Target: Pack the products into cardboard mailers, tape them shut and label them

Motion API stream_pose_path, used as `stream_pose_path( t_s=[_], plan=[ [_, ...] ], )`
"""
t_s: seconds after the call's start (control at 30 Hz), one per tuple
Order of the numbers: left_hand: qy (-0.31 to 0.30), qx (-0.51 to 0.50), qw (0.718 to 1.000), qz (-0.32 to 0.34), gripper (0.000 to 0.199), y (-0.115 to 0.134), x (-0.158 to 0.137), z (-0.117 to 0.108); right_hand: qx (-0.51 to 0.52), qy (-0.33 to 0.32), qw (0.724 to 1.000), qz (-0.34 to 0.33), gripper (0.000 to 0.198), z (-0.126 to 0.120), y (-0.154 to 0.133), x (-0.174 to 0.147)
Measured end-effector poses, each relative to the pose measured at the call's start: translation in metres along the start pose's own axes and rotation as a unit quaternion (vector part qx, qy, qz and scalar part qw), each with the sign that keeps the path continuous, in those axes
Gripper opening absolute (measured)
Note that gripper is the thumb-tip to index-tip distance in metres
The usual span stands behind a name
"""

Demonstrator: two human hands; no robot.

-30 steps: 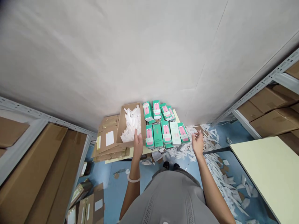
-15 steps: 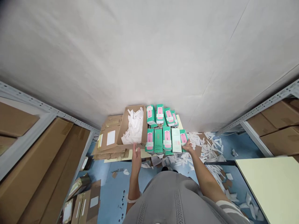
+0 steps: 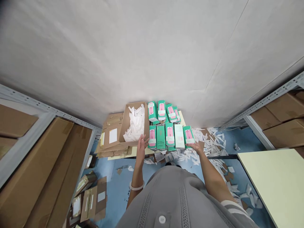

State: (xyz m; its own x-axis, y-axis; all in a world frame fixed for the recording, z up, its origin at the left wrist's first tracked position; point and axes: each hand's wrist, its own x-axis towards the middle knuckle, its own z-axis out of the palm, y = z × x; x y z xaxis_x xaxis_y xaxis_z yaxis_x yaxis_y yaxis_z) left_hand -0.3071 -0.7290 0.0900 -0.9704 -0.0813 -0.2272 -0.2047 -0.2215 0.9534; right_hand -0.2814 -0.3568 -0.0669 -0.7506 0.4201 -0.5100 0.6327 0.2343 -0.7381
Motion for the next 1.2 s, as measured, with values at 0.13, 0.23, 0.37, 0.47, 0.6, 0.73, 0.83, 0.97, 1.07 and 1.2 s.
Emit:
stream_pose_path(
  t_s=[0.13, 0.23, 0.37, 0.47, 0.6, 0.73, 0.83, 0.97, 1.07, 1.2],
  plan=[
    [-0.074, -0.100, 0.991, -0.040, 0.069, 0.018, 0.003, 0.006, 0.031, 0.009, 0.998, 0.054, 0.048, -0.010, 0.007, -0.027],
    [-0.126, -0.144, 0.980, -0.061, 0.065, 0.033, 0.007, 0.012, 0.077, 0.014, 0.995, 0.063, 0.050, -0.018, 0.014, -0.056],
    [-0.199, -0.175, 0.960, -0.095, 0.062, 0.050, 0.019, 0.033, 0.182, 0.040, 0.980, 0.062, 0.053, -0.031, 0.018, -0.097],
    [-0.265, -0.205, 0.934, -0.120, 0.059, 0.055, 0.032, 0.064, 0.260, 0.072, 0.962, 0.036, 0.052, -0.043, 0.013, -0.128],
    [-0.336, -0.205, 0.902, -0.178, 0.056, 0.048, 0.039, 0.127, 0.335, 0.136, 0.932, 0.007, 0.052, -0.062, 0.005, -0.178],
    [-0.417, -0.175, 0.853, -0.262, 0.056, 0.028, 0.013, 0.200, 0.365, 0.213, 0.906, -0.008, 0.052, -0.080, 0.003, -0.234],
    [-0.476, -0.156, 0.805, -0.318, 0.057, 0.012, -0.028, 0.247, 0.376, 0.257, 0.890, 0.011, 0.051, -0.089, 0.012, -0.269],
    [-0.539, -0.097, 0.761, -0.348, 0.061, -0.011, -0.087, 0.287, 0.428, 0.301, 0.851, 0.043, 0.054, -0.097, 0.036, -0.297],
    [-0.568, -0.050, 0.748, -0.340, 0.064, -0.030, -0.120, 0.308, 0.453, 0.324, 0.829, 0.061, 0.052, -0.108, 0.063, -0.305],
    [-0.569, -0.023, 0.751, -0.333, 0.062, -0.059, -0.153, 0.346, 0.445, 0.320, 0.832, 0.086, 0.046, -0.139, 0.105, -0.310]
  ],
)
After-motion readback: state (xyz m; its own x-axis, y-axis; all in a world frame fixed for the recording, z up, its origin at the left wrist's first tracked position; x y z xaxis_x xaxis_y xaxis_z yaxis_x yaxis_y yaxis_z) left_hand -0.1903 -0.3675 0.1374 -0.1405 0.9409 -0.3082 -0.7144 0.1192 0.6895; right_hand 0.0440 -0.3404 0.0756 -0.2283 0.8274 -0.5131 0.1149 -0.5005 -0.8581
